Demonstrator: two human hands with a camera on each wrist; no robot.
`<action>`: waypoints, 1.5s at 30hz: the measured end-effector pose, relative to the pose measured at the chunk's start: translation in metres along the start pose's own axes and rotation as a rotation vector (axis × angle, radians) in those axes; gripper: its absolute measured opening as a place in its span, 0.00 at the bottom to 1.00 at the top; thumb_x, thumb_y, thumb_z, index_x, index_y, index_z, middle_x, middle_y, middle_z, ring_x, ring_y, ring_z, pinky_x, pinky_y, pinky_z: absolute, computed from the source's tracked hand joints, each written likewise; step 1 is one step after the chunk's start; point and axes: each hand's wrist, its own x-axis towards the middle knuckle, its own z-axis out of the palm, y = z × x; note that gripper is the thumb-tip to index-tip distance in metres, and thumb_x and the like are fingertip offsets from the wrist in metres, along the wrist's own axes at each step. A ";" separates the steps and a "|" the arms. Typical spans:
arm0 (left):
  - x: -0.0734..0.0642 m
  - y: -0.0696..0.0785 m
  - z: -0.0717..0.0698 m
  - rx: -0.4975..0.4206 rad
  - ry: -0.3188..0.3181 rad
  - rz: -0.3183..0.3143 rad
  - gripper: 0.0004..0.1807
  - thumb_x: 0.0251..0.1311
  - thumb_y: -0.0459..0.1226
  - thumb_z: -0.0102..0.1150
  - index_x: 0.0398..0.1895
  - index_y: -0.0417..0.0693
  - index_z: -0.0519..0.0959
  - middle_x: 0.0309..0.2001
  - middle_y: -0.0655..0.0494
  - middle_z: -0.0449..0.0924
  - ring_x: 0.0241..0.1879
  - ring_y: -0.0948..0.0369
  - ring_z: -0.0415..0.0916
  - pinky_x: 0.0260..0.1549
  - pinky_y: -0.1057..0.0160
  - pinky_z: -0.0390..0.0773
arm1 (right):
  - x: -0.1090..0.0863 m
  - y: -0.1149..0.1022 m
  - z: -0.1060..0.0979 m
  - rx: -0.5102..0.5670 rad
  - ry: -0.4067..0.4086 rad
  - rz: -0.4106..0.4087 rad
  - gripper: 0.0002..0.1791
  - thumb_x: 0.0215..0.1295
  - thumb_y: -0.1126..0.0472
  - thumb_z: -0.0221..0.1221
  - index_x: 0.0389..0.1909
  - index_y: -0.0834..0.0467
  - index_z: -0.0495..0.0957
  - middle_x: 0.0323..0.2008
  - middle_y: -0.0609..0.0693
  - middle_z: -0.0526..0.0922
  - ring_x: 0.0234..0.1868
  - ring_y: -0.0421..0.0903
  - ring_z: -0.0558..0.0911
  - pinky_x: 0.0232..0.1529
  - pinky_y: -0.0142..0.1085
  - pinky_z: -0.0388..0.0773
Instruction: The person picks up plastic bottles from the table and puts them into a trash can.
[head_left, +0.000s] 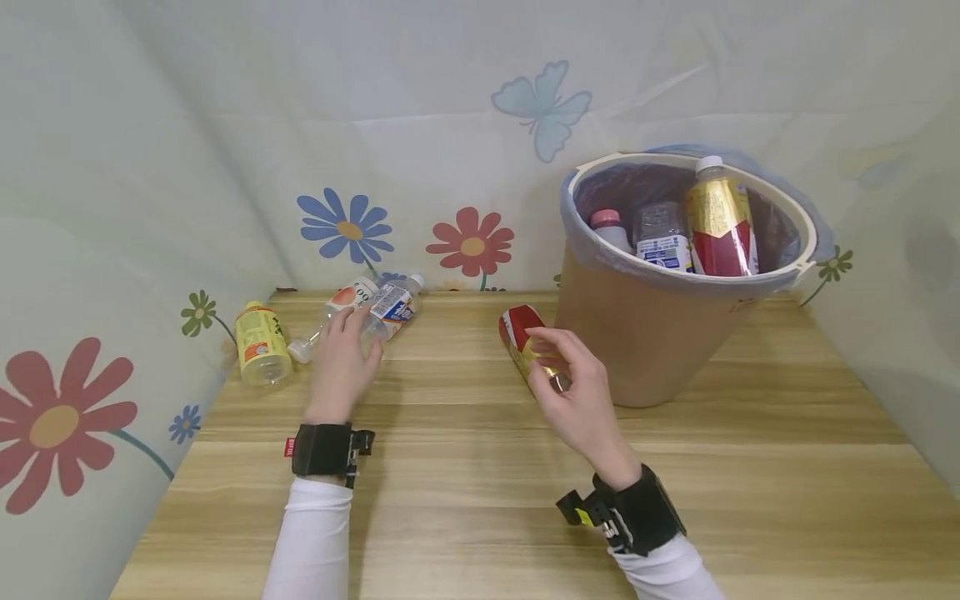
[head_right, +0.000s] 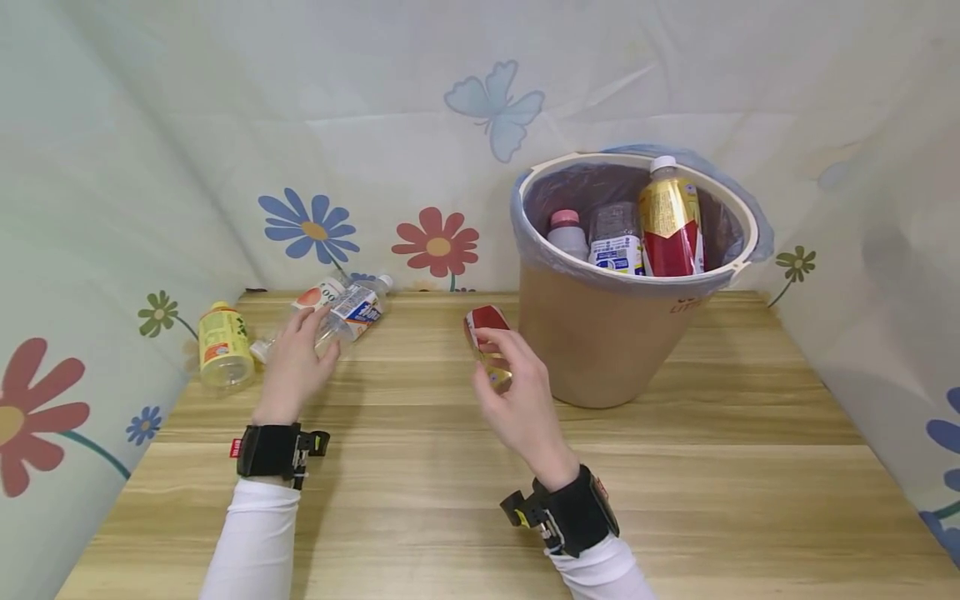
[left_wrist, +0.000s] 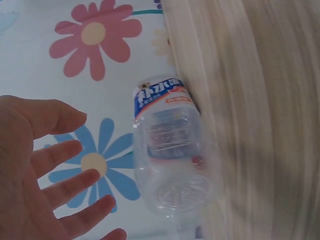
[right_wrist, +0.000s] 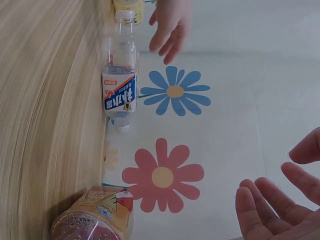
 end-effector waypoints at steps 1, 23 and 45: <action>0.000 -0.001 0.001 0.008 -0.007 -0.008 0.30 0.59 0.38 0.56 0.65 0.41 0.66 0.63 0.34 0.63 0.61 0.37 0.59 0.59 0.36 0.59 | 0.000 0.000 0.000 0.001 -0.001 0.000 0.19 0.54 0.80 0.55 0.48 0.68 0.76 0.44 0.59 0.79 0.44 0.51 0.79 0.44 0.47 0.81; 0.000 -0.017 0.008 0.083 -0.174 -0.079 0.33 0.63 0.43 0.53 0.70 0.45 0.59 0.70 0.35 0.53 0.65 0.33 0.52 0.59 0.31 0.55 | 0.001 0.002 -0.002 0.002 -0.017 0.023 0.19 0.55 0.78 0.55 0.50 0.67 0.75 0.45 0.59 0.79 0.45 0.51 0.79 0.44 0.48 0.80; 0.002 -0.030 0.010 0.041 -0.136 0.004 0.23 0.57 0.35 0.60 0.58 0.43 0.75 0.63 0.33 0.64 0.59 0.37 0.63 0.58 0.37 0.62 | 0.000 0.005 0.000 -0.007 -0.029 0.047 0.20 0.55 0.78 0.55 0.50 0.67 0.75 0.44 0.59 0.79 0.44 0.53 0.79 0.44 0.47 0.80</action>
